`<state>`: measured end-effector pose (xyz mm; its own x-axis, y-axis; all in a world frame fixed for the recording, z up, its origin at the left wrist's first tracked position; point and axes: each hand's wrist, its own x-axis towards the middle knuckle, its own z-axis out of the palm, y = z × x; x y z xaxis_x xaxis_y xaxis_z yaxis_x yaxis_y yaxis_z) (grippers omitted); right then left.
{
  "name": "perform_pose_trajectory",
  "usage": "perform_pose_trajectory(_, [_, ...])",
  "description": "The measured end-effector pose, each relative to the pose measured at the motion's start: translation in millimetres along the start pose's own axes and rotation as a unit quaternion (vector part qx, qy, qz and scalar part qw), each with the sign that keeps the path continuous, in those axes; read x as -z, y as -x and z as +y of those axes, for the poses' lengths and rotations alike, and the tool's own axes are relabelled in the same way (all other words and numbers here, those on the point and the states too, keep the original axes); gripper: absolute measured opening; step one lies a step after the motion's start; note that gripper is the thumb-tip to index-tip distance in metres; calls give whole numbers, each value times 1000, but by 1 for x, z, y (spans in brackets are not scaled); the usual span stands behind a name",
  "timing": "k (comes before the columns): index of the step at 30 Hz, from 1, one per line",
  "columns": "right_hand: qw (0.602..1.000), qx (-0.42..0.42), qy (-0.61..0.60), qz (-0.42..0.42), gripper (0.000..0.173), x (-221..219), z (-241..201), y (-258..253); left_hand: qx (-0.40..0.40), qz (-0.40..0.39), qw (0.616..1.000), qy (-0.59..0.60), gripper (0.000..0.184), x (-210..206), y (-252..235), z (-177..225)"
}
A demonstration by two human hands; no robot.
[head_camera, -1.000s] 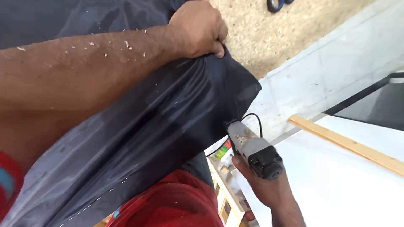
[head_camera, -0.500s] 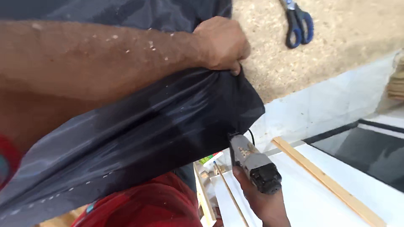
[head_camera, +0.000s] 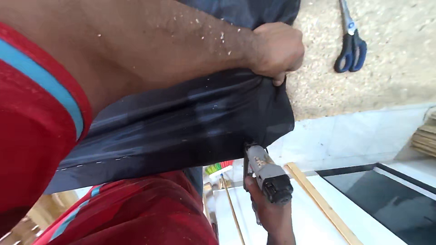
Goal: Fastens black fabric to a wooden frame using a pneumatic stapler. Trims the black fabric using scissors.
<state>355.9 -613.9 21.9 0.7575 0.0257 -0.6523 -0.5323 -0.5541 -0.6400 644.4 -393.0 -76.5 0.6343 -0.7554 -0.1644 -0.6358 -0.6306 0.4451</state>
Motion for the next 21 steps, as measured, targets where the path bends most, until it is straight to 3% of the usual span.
perform_pose_trajectory(21, [999, -32, 19, 20, 39, 11, -6, -14, 17, -18, 1000, 17, 31, 2, 0, 0])
